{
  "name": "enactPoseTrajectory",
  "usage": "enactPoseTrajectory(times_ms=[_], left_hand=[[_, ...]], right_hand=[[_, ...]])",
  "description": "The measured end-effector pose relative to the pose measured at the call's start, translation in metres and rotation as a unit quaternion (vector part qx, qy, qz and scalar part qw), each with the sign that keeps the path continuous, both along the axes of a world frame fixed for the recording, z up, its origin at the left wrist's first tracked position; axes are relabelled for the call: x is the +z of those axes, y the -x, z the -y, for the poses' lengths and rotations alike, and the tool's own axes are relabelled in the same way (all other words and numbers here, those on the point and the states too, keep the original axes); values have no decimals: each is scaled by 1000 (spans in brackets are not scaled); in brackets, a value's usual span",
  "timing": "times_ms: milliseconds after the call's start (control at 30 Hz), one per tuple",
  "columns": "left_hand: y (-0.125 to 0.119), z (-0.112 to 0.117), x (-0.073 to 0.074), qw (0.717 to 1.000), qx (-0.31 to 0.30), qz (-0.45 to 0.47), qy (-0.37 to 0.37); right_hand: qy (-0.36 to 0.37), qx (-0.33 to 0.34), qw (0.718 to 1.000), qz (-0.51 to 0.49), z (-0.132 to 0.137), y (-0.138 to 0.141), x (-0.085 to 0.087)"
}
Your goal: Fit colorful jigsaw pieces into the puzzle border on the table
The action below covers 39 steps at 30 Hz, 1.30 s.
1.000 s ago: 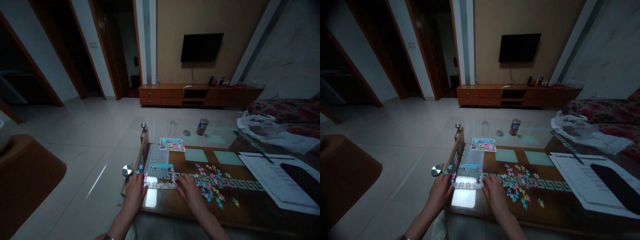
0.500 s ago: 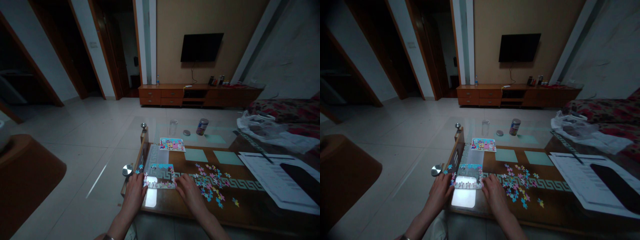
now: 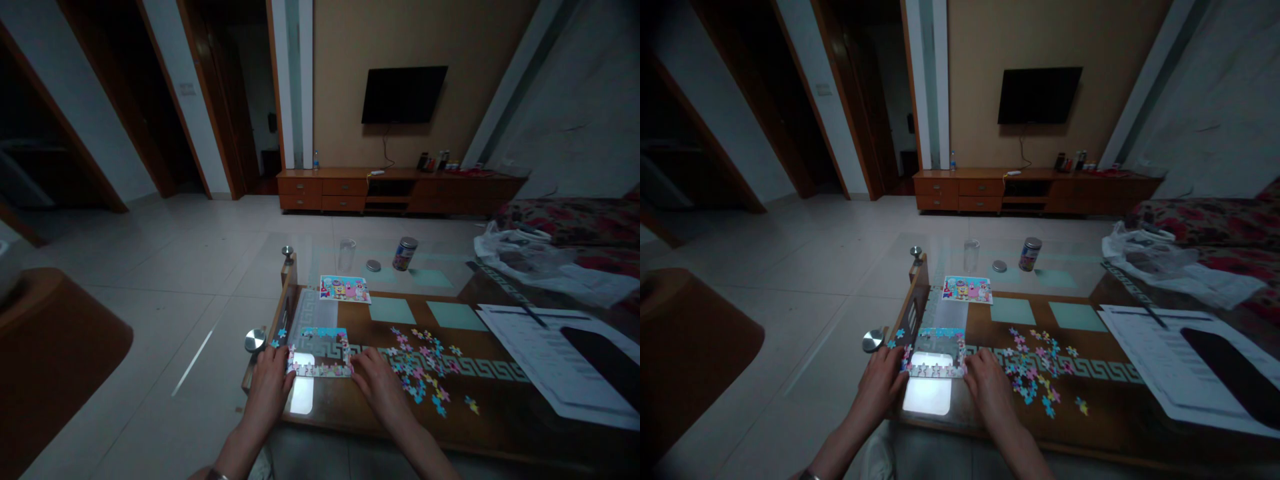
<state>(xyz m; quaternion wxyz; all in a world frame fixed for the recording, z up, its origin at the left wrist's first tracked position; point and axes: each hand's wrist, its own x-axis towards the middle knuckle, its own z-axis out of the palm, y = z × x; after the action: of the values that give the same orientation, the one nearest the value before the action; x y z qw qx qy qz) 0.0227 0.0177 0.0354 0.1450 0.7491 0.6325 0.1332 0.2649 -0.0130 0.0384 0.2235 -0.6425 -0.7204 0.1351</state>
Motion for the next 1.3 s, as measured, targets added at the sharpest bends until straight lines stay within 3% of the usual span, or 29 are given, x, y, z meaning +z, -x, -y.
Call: enactPoseTrajectory(times_ms=[1300], left_hand=[[2, -3, -1, 1000, 9, 5, 30]], right_hand=[[2, 1, 1000, -1, 1, 0, 1]])
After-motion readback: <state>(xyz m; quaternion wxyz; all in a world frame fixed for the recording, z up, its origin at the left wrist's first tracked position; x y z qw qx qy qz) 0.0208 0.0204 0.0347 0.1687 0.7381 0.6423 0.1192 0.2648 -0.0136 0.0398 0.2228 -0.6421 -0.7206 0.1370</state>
